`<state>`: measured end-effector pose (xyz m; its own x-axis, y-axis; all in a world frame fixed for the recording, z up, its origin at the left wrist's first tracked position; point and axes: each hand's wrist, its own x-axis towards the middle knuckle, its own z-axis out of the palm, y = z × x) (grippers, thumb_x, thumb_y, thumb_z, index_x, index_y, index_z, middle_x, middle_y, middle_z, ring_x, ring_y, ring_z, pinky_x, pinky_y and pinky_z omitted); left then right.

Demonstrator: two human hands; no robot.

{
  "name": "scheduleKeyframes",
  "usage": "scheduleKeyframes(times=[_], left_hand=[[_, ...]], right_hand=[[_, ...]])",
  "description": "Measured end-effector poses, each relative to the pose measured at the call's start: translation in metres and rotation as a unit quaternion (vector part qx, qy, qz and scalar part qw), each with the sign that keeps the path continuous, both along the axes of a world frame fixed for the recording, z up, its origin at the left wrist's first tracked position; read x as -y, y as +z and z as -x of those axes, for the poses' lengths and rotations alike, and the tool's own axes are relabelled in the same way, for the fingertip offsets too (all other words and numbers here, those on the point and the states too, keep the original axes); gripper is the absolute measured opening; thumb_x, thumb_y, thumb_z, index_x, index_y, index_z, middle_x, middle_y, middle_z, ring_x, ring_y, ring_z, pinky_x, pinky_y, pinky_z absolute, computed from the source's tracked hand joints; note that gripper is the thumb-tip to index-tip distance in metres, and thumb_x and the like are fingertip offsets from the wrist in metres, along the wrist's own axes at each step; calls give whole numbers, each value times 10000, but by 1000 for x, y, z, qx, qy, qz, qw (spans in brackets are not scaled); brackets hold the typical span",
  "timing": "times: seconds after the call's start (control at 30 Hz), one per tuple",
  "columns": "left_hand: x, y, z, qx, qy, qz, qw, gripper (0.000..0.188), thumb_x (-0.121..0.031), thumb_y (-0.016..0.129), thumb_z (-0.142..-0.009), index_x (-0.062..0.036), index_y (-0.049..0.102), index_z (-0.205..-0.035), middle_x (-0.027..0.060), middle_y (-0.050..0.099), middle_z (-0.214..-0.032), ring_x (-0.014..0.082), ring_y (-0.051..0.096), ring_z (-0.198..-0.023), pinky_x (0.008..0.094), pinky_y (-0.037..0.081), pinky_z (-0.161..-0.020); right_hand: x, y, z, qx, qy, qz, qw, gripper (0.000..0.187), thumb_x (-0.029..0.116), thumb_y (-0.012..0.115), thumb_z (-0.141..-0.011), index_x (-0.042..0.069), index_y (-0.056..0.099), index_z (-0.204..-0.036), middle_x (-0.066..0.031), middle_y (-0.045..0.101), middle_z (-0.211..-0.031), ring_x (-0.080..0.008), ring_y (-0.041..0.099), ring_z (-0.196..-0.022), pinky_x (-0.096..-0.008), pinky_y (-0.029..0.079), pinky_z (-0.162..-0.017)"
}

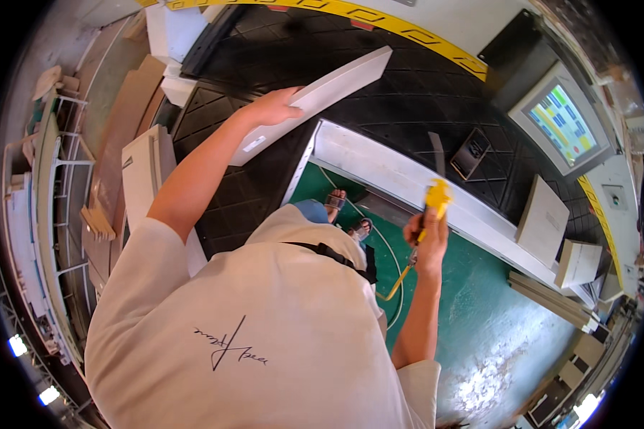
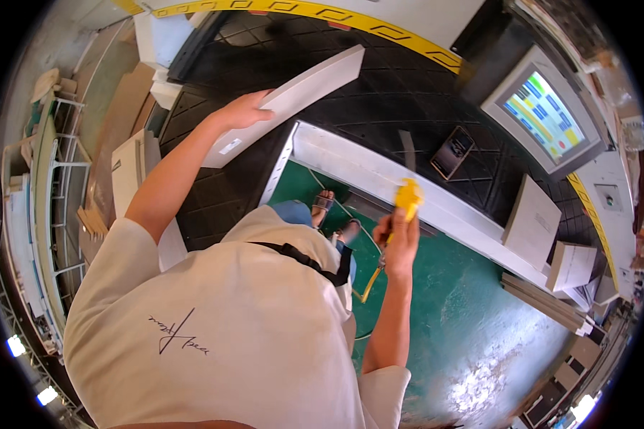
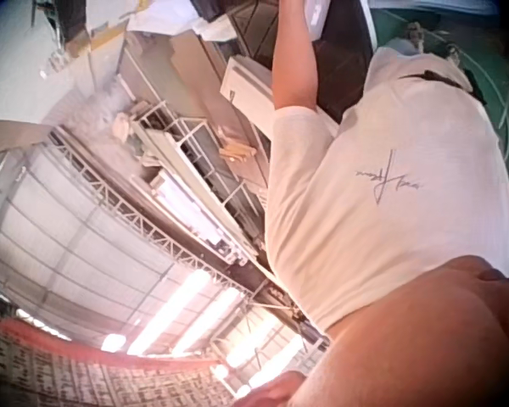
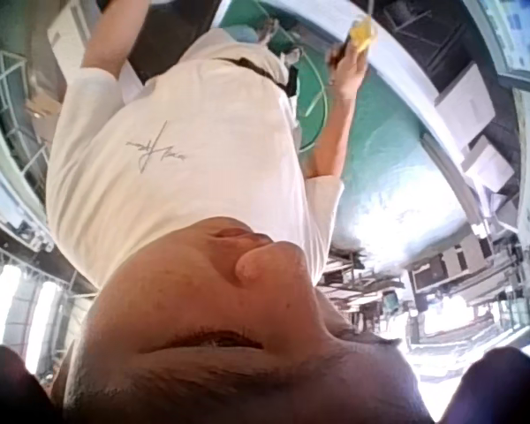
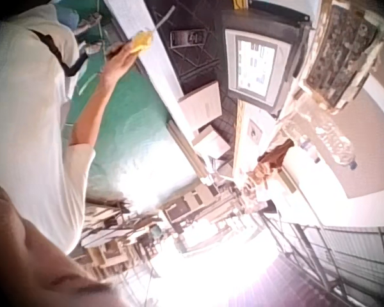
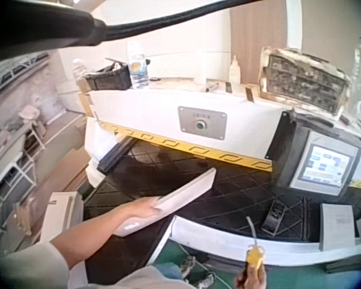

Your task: The person scrapes the surface of white plastic sheets using a handheld tool. They repeatedly pick up sheets from a stack, place them on a workbench, and scrape the surface to remove residue or labels before moving to the next sheet.

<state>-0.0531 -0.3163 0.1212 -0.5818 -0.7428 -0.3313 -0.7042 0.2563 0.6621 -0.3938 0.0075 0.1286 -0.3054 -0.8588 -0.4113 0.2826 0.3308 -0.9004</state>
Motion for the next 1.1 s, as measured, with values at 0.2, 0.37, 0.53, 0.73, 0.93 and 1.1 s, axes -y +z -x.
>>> scheduleKeyframes(times=[0.2, 0.37, 0.53, 0.73, 0.93, 1.1], left_hand=[[-34, 8, 25, -19, 3, -31, 999, 743, -99, 684, -883, -49, 414, -1574, 199, 586, -1487, 316, 573, -1363, 384, 437, -1127], [-84, -29, 52, -25, -2, 74, 997, 883, 9, 680, -774, -62, 361, -1595, 251, 464, -1509, 436, 500, -1382, 425, 423, -1158], [-140, -80, 72, 106, 12, 260, 960, 918, 36, 700, -730, -145, 400, -1578, 217, 348, -1596, 470, 281, -1518, 610, 249, -1237], [-141, -128, 59, 139, -22, 333, 932, 888, 1, 726, -789, -165, 384, -1591, 190, 306, -1625, 444, 204, -1559, 609, 182, -1268], [-119, -113, 51, 97, -30, 319, 942, 873, -169, 811, -803, -149, 404, -1576, 200, 308, -1629, 453, 222, -1551, 606, 215, -1253], [-136, -56, 58, -157, -136, -113, 972, 623, -273, 842, -816, -40, 621, -1349, 187, 655, -1307, 335, 610, -1250, 455, 486, -1064]], right_hand=[[-76, 37, 44, 79, 432, -79, 895, 280, 361, 457, -1136, 90, 520, -1101, 0, 559, -715, -96, 535, -562, -250, 376, -491], [-103, 18, 51, 38, -25, -45, 998, 304, 367, 466, -1127, 74, 539, -1149, -29, 633, -748, -91, 557, -584, -244, 367, -492], [-114, 24, 51, 26, 305, -147, 941, 256, 304, 486, -1124, 57, 527, -1176, -22, 589, -726, -99, 492, -554, -262, 364, -492], [-76, 12, 59, 88, 192, -75, 975, 429, 235, 568, -1062, 17, 468, -1418, -126, 693, -979, -208, 666, -774, -273, 481, -510], [20, 0, -21, 136, 161, 82, 974, 453, 103, 542, -1039, 13, 433, -1469, -182, 632, -1316, -279, 647, -1220, -364, 665, -738], [123, 22, -105, -96, 66, 154, 981, 402, 114, 536, -1077, -2, 446, -1451, -154, 647, -1251, -199, 644, -1173, -333, 623, -785]])
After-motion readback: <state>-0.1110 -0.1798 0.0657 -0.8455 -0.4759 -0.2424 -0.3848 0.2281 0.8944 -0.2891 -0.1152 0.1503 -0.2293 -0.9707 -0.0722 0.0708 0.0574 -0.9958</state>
